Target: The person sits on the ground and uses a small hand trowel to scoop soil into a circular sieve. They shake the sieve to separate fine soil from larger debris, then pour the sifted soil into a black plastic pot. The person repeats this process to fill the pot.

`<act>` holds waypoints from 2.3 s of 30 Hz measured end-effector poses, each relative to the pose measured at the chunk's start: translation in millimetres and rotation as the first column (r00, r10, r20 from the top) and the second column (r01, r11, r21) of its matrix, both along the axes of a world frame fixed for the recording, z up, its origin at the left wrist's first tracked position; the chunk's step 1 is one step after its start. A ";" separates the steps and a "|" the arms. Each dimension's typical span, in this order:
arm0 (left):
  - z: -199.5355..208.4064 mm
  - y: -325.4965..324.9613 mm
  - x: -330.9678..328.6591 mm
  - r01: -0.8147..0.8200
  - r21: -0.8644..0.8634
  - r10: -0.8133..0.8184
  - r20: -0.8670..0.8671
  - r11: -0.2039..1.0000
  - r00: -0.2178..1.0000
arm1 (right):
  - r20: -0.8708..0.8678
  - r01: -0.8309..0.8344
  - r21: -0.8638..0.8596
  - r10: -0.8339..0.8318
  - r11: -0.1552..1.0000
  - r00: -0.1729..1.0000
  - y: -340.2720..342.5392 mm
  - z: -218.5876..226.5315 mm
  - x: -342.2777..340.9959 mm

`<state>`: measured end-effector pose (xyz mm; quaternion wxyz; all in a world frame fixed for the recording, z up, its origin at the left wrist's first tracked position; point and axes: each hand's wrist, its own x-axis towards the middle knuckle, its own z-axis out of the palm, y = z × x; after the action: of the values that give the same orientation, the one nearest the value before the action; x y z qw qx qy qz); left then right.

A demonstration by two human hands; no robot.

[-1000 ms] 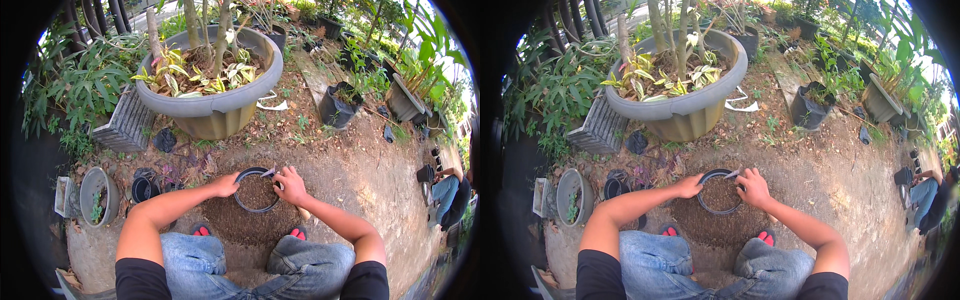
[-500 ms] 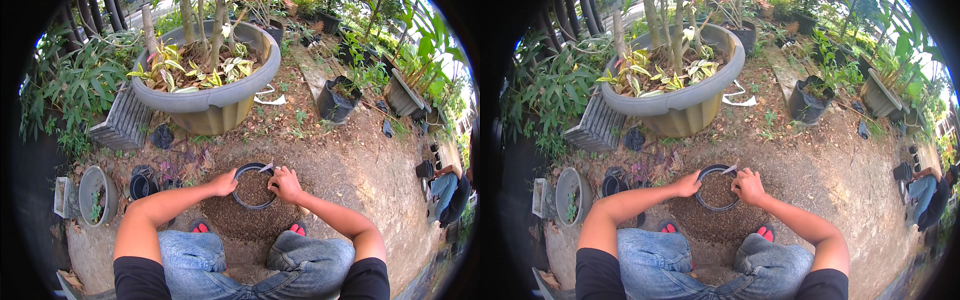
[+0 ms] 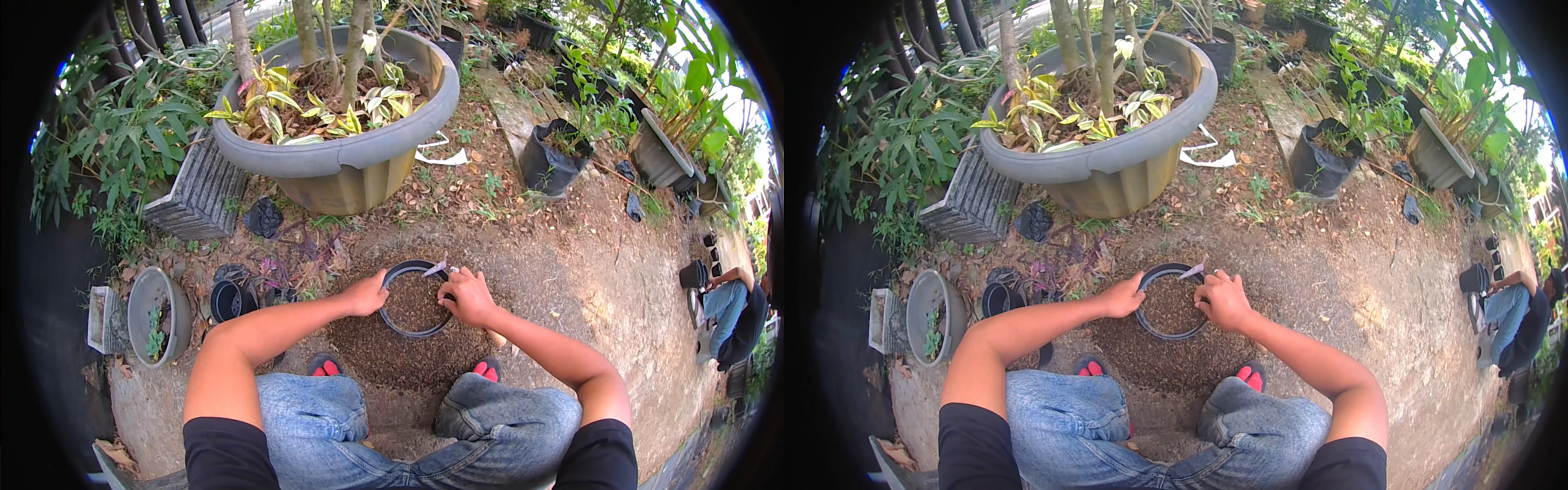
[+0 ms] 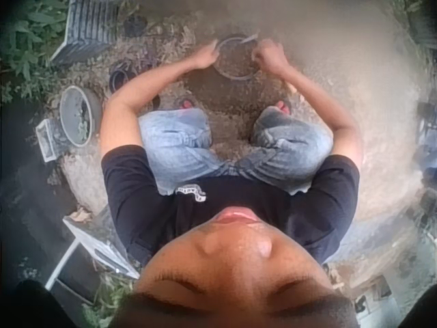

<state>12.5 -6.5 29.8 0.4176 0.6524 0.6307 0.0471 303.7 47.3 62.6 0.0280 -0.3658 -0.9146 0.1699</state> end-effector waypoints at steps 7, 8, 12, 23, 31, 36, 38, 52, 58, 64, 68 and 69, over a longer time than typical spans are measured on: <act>-4.7 -0.3 -2.1 0.008 0.022 -0.008 0.016 1.000 1.000 | -0.073 0.093 0.005 -0.092 0.996 0.993 16.5 12.2 6.7; -4.8 0.5 -0.7 0.010 0.027 -0.010 0.021 1.000 1.000 | -0.109 0.131 0.030 -0.127 0.991 0.986 20.9 6.5 11.5; -15.4 -4.7 -2.0 -0.042 0.147 0.036 0.040 0.988 0.999 | -0.086 0.271 -0.107 -0.281 0.957 0.956 30.7 -3.0 15.0; 39.1 35.1 17.6 -0.405 -0.178 0.441 0.320 0.897 0.838 | -0.027 0.059 -0.992 -0.648 0.110 0.761 11.3 -27.1 18.9; 4.7 20.2 19.4 -0.291 0.007 0.270 0.353 0.957 0.896 | -0.263 0.127 -0.886 -0.710 0.446 0.653 19.1 -31.7 16.0; 14.5 24.0 24.5 -0.269 -0.025 0.256 0.395 0.963 0.882 | -0.222 0.174 -0.899 -0.759 0.403 0.612 13.3 -25.2 15.3; 17.3 21.3 26.1 -0.251 -0.020 0.243 0.339 0.968 0.909 | -0.206 0.196 -0.898 -0.770 0.394 0.604 15.2 -32.7 20.7; -41.7 8.5 -4.5 -0.116 0.125 0.087 0.216 0.985 0.973 | -0.264 0.328 -0.084 -0.338 0.941 0.903 16.8 -11.0 7.1; -6.2 9.1 11.9 -0.102 -0.014 0.103 0.222 0.995 0.970 | -0.033 0.206 0.080 -0.204 0.975 0.978 19.2 -8.2 15.5; -21.5 7.7 6.4 -0.114 0.042 0.106 0.150 0.993 0.983 | -0.010 0.202 0.061 -0.202 0.977 0.979 20.9 -15.7 10.3; -19.8 9.4 9.7 -0.110 0.032 0.104 0.154 0.993 0.983 | -0.059 0.227 0.053 -0.224 0.973 0.973 20.0 -23.2 12.6; -16.7 10.6 12.1 -0.105 0.022 0.100 0.158 0.994 0.982 | -0.073 0.237 0.053 -0.233 0.970 0.970 20.4 -25.6 14.8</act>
<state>24.7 4.0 13.1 0.4528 0.6195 0.6280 0.1292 318.4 67.6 37.0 0.0896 -0.4646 -0.8683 0.1491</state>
